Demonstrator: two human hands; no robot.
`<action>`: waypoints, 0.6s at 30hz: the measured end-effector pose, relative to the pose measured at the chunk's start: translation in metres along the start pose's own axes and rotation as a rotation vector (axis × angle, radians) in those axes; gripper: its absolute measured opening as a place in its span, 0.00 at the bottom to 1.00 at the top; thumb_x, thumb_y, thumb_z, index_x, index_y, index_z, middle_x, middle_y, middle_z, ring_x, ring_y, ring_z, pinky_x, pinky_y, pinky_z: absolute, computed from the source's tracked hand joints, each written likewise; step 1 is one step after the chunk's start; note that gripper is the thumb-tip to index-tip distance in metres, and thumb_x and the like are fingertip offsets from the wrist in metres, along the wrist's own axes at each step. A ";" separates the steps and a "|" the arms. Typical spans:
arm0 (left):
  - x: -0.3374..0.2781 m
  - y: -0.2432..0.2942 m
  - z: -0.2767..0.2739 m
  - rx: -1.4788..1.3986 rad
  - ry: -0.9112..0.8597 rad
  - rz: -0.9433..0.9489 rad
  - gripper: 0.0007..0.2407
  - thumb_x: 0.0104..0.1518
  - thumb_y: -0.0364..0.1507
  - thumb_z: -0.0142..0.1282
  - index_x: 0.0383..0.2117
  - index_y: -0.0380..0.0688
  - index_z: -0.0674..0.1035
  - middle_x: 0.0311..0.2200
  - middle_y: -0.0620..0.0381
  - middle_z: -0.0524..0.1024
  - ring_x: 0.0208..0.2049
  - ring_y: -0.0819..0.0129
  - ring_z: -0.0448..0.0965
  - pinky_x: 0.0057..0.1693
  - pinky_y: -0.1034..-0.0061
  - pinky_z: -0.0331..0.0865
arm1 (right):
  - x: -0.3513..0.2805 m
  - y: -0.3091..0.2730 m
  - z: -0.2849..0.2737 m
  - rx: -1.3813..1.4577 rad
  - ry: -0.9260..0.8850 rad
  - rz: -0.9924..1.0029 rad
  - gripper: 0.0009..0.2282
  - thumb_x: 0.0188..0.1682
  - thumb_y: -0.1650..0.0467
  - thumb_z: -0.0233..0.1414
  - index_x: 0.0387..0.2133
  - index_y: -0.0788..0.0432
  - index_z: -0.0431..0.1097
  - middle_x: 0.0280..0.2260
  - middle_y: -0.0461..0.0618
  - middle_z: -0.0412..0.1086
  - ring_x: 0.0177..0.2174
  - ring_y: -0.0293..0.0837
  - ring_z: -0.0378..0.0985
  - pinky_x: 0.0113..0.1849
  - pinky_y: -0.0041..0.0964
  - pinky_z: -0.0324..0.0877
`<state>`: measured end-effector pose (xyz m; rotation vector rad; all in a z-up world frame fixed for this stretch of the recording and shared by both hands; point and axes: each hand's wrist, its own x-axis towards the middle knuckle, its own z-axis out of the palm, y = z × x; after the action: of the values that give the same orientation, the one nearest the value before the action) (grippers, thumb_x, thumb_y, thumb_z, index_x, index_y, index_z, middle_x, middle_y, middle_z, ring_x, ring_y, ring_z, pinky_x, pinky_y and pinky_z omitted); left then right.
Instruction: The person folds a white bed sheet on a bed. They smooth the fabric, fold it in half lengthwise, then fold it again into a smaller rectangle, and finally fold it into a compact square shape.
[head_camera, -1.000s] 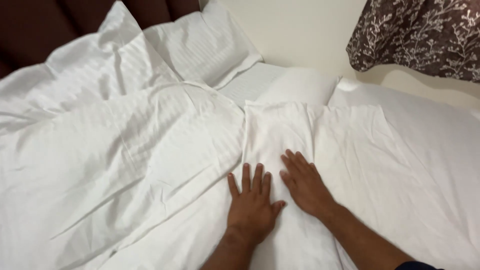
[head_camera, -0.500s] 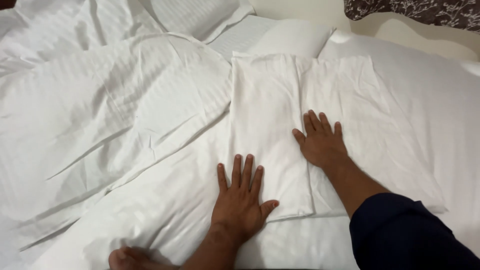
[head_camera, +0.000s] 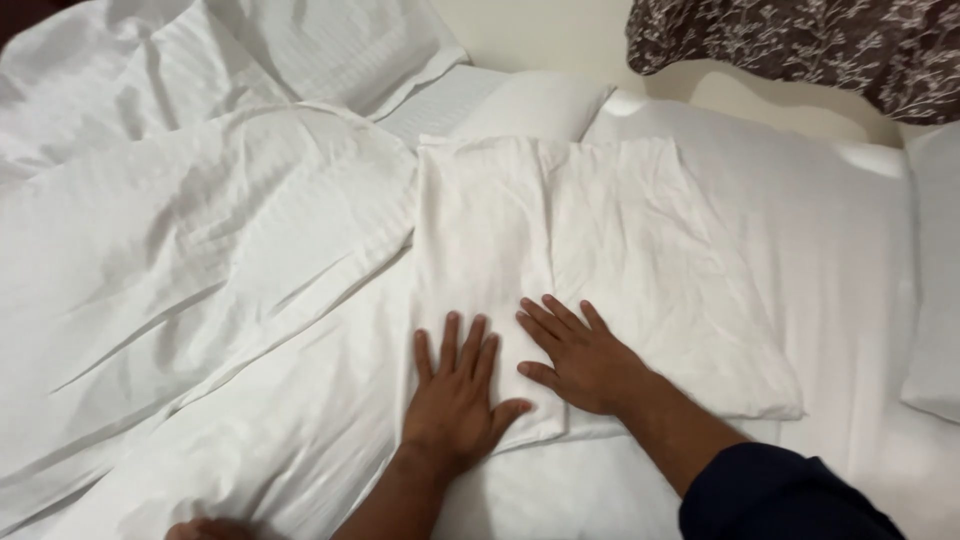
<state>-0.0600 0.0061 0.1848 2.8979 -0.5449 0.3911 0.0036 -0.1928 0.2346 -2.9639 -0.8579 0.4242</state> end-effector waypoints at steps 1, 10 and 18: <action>-0.003 0.001 0.002 0.010 -0.048 -0.002 0.39 0.60 0.59 0.34 0.65 0.35 0.57 0.71 0.42 0.44 0.72 0.40 0.31 0.67 0.34 0.22 | -0.003 0.005 -0.005 -0.019 -0.060 0.064 0.34 0.55 0.48 0.30 0.71 0.47 0.34 0.73 0.37 0.28 0.70 0.41 0.26 0.66 0.54 0.28; -0.030 0.011 0.000 0.064 0.067 0.325 0.43 0.60 0.65 0.33 0.65 0.33 0.59 0.69 0.34 0.45 0.70 0.34 0.34 0.67 0.28 0.26 | -0.005 0.112 0.018 0.082 -0.012 0.630 0.37 0.53 0.44 0.28 0.72 0.46 0.28 0.73 0.37 0.22 0.70 0.42 0.21 0.66 0.56 0.26; -0.007 0.049 0.008 -0.092 -0.008 0.337 0.44 0.61 0.63 0.38 0.68 0.31 0.57 0.72 0.37 0.46 0.72 0.35 0.37 0.68 0.35 0.28 | -0.007 0.114 -0.004 0.084 0.256 0.455 0.33 0.54 0.48 0.34 0.71 0.46 0.41 0.74 0.39 0.31 0.71 0.45 0.29 0.65 0.65 0.35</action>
<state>-0.0833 -0.0386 0.1808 2.7196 -1.0281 0.3862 0.0585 -0.2924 0.2292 -3.0236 -0.1353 0.0773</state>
